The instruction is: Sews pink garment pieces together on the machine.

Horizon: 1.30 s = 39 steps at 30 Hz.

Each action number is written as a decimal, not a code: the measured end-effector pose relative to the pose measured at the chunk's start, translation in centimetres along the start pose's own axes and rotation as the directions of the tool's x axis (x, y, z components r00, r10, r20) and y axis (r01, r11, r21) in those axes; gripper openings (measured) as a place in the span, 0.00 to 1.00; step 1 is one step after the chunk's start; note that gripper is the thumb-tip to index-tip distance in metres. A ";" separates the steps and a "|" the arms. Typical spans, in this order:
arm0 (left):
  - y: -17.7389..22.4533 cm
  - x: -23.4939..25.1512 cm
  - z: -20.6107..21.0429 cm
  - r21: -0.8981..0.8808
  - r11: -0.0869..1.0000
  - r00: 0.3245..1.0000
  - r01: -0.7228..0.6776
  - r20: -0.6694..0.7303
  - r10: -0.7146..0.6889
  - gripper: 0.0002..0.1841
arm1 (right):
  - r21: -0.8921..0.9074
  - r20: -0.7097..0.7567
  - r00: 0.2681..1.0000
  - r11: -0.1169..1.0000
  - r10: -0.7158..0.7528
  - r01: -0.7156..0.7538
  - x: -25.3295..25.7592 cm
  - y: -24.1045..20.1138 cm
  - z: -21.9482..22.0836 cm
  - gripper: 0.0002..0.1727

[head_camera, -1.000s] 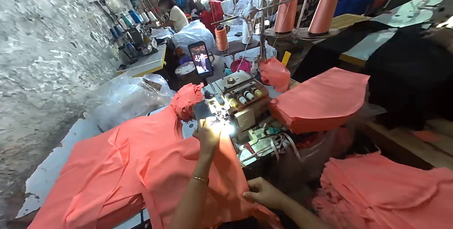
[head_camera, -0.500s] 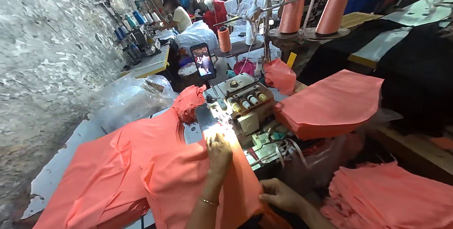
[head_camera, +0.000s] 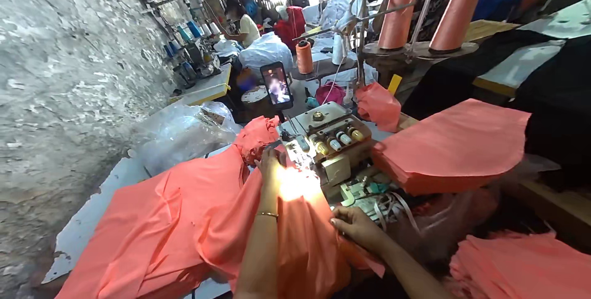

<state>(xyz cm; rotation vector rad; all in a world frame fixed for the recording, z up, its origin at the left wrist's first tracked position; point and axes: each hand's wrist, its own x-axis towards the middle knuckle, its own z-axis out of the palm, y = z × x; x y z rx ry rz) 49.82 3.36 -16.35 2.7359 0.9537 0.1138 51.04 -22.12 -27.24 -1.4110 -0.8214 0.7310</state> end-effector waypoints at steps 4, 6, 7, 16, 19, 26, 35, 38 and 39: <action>-2.0 3.2 0.9 -0.192 0.981 0.984 -0.028 -0.176 -0.006 0.21 | 0.019 -0.018 1.000 1.000 0.008 -0.008 3.4 -1.5 -0.2 0.04; -2.1 4.3 0.5 -0.202 0.979 0.976 -0.003 -0.213 -0.041 0.21 | -0.012 -0.023 1.000 1.000 -0.005 0.005 4.8 -2.3 -0.4 0.04; -2.4 4.7 0.6 -0.201 0.980 0.962 0.001 -0.266 -0.055 0.21 | -0.047 -0.017 1.000 0.999 0.000 -0.001 5.2 -2.8 -0.5 0.05; -2.0 -11.5 3.7 -0.590 0.807 0.957 0.002 -0.232 -0.173 0.42 | -0.173 0.145 0.988 0.985 0.044 -0.019 5.4 -3.9 -2.1 0.11; -2.6 -19.4 7.4 -0.393 0.905 0.980 0.162 0.171 -0.101 0.36 | -0.183 0.223 0.969 0.981 0.104 -0.063 6.0 -3.1 -2.8 0.12; -13.5 -22.2 -5.0 -0.230 0.942 0.963 -0.243 0.055 0.262 0.17 | -0.068 0.351 0.923 0.988 0.155 -0.140 4.0 -4.6 -5.1 0.14; -5.8 -22.5 -0.3 -0.134 0.871 0.880 -0.472 -0.134 0.456 0.10 | -0.684 0.128 0.966 0.725 0.225 -0.078 1.8 -4.4 -2.0 0.15; -5.6 -23.6 7.4 -0.385 0.892 0.967 -0.235 0.002 0.255 0.14 | -0.687 -0.033 0.999 0.726 -0.028 -0.002 0.6 -4.4 -1.4 0.13; -5.7 -23.9 9.0 -0.403 0.902 0.988 -0.155 -0.060 0.143 0.17 | -0.671 -0.090 0.980 0.738 -0.178 0.072 0.3 -4.0 -1.2 0.11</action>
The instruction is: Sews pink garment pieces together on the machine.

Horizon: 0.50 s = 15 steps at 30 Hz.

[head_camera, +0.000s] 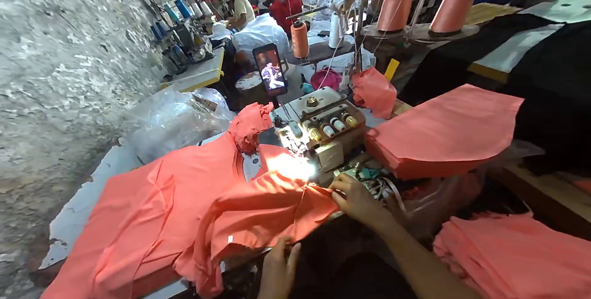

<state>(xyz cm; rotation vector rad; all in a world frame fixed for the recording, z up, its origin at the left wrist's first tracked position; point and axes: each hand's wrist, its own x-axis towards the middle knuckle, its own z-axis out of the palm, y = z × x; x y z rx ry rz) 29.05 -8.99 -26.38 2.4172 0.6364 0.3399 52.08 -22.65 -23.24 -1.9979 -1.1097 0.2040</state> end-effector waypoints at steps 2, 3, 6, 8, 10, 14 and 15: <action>-1.2 -0.4 2.4 0.070 0.998 0.954 0.012 -0.300 0.010 0.23 | 0.018 -0.210 0.971 0.992 -0.116 0.123 -0.3 0.1 0.9 0.13; -1.7 -0.2 3.1 0.111 0.994 0.917 -0.013 -0.396 0.056 0.27 | 0.028 -0.248 0.959 0.988 -0.137 0.149 -0.3 0.0 1.3 0.13; -2.6 0.7 4.2 0.177 0.980 0.906 -0.093 -0.393 0.157 0.22 | 0.090 -0.172 0.974 0.982 -0.148 0.165 0.2 0.9 2.6 0.14; -2.9 1.1 4.4 0.214 0.969 0.914 -0.122 -0.356 0.194 0.10 | 0.063 -0.230 0.952 0.973 -0.202 0.222 0.4 1.8 3.8 0.10; -3.3 1.2 4.3 0.205 0.966 0.902 -0.156 -0.369 0.224 0.06 | -0.096 -0.437 0.839 0.945 -0.323 0.314 0.4 2.3 5.0 0.17; -2.0 -0.9 3.5 0.063 0.965 0.833 -0.253 -0.494 0.251 0.07 | -0.385 -0.334 0.787 0.837 -0.519 0.389 -1.0 2.5 6.6 0.36; -1.2 -1.7 2.9 0.045 0.962 0.811 -0.271 -0.528 0.253 0.07 | -0.394 -0.275 0.819 0.836 -0.504 0.382 -1.1 3.0 7.2 0.36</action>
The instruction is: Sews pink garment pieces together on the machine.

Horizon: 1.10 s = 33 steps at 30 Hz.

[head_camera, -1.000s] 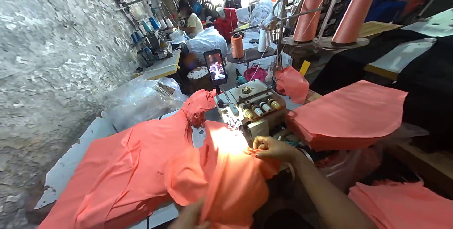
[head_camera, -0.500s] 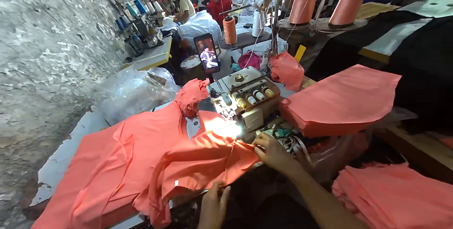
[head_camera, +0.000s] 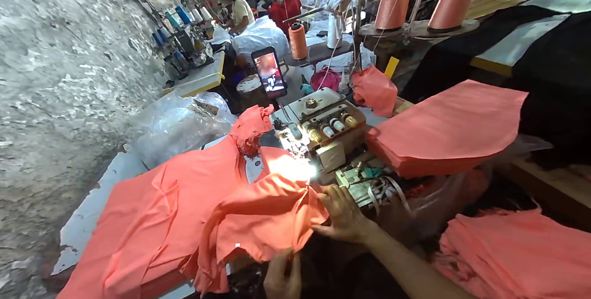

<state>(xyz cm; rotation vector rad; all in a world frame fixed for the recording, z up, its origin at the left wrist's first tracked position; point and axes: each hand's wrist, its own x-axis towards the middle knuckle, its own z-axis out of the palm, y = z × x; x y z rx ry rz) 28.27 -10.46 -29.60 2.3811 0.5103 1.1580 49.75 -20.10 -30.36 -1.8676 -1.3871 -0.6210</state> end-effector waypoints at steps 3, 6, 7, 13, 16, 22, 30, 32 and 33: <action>1.0 -0.4 -1.6 -0.103 0.992 0.998 0.066 0.020 -0.064 0.08 | 0.145 -0.074 0.997 0.989 -0.010 0.021 -0.7 1.2 1.3 0.13; 1.2 -0.7 -2.1 -0.267 0.903 0.941 0.337 0.068 -0.332 0.10 | 0.590 -0.130 0.989 0.807 0.072 0.019 -0.9 0.5 -0.6 0.10; 1.2 -0.5 -2.1 -0.298 0.870 0.918 0.392 0.064 -0.392 0.13 | 0.730 -0.114 0.984 0.683 0.139 -0.012 -0.7 -0.2 -1.7 0.12; 0.3 1.0 -0.9 -0.523 0.676 0.797 0.519 0.010 -0.604 0.12 | 0.631 0.776 0.585 -0.292 0.236 -0.719 2.8 -3.9 -9.2 0.14; 1.5 3.0 -0.1 -0.655 0.453 0.610 0.604 0.014 -0.792 0.05 | 0.443 0.879 0.465 0.181 0.106 -0.878 2.8 -3.8 -9.9 0.19; 2.1 3.0 1.0 -0.747 0.313 0.517 0.586 0.048 -0.855 0.11 | -0.251 0.843 0.243 0.750 0.480 -0.612 4.0 -1.6 -8.6 0.22; 2.7 1.9 1.9 -0.692 0.336 0.555 0.639 0.111 -0.825 0.14 | 0.483 0.588 0.697 0.513 0.410 -0.710 6.4 1.2 -1.8 0.22; 2.4 1.8 1.7 -0.632 0.410 0.586 0.657 0.087 -0.806 0.12 | 0.478 0.682 0.614 0.394 0.396 -0.785 7.3 0.9 -1.3 0.21; 2.1 1.6 1.5 -0.594 0.460 0.615 0.660 0.076 -0.785 0.09 | 0.503 0.691 0.608 0.344 0.390 -0.793 7.5 0.6 -1.2 0.20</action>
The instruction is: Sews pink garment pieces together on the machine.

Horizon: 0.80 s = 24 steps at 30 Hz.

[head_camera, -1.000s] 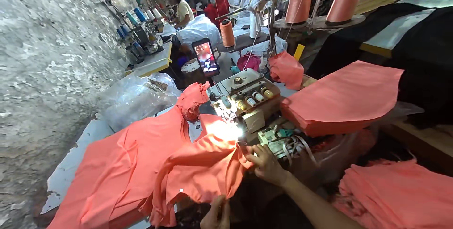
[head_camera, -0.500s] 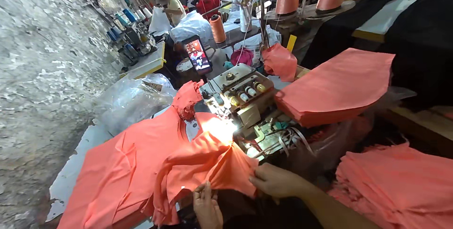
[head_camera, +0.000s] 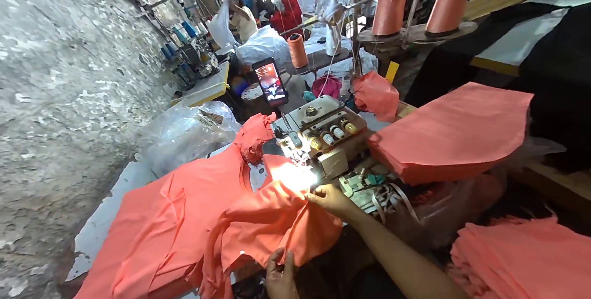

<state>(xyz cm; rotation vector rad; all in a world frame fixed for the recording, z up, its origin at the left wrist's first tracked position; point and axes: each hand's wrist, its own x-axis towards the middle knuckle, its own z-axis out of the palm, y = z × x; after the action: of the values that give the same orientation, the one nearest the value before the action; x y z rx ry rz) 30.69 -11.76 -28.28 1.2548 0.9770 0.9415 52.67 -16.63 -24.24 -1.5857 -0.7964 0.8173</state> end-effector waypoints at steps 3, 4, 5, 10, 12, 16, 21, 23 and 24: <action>-0.8 0.0 -1.0 0.153 0.978 0.989 -0.140 0.069 0.131 0.02 | 0.024 -0.050 0.996 0.997 -0.074 0.075 -0.1 -0.3 0.0 0.16; -1.2 -0.2 -1.3 0.203 0.967 0.986 -0.157 0.084 0.142 0.02 | -0.017 -0.096 0.991 0.995 -0.097 0.096 -0.2 -0.2 -0.1 0.15; -1.6 -0.4 -1.5 0.228 0.964 0.988 -0.140 0.093 0.122 0.03 | -0.056 -0.134 0.985 0.993 -0.109 0.102 -0.3 -0.1 -0.2 0.15; -2.9 -1.3 -0.8 0.086 0.996 0.990 0.005 0.137 -0.017 0.01 | -0.048 -0.070 0.993 0.994 -0.099 0.096 -2.1 -0.6 -1.2 0.11; -2.7 -1.3 -0.8 -0.023 1.000 0.988 0.010 0.153 -0.006 0.06 | -0.053 -0.021 0.997 0.996 -0.071 0.069 -2.9 -0.8 -2.3 0.09; -2.6 -2.1 -0.8 0.014 0.950 0.934 -0.313 0.187 0.305 0.10 | -0.087 -0.116 0.988 0.992 -0.097 0.087 -4.2 -0.5 -2.9 0.08; -2.7 -3.1 0.0 0.090 0.912 0.880 -0.401 0.313 0.356 0.05 | -0.201 -0.288 0.948 0.976 -0.139 0.082 -5.1 -1.2 -2.8 0.07; -2.7 -2.4 0.3 0.100 0.915 0.885 -0.391 0.312 0.345 0.04 | -0.255 -0.330 0.927 0.962 -0.177 0.093 -4.4 -1.6 -2.5 0.08; -2.3 -1.9 0.5 0.105 0.907 0.882 -0.408 0.304 0.361 0.04 | -0.276 -0.342 0.919 0.956 -0.197 0.102 -3.9 -1.8 -2.4 0.09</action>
<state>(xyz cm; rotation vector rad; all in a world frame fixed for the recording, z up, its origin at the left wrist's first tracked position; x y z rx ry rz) 30.66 -13.94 -30.45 1.7169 0.5988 0.9649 52.50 -20.85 -21.75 -1.8087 -0.7583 0.2976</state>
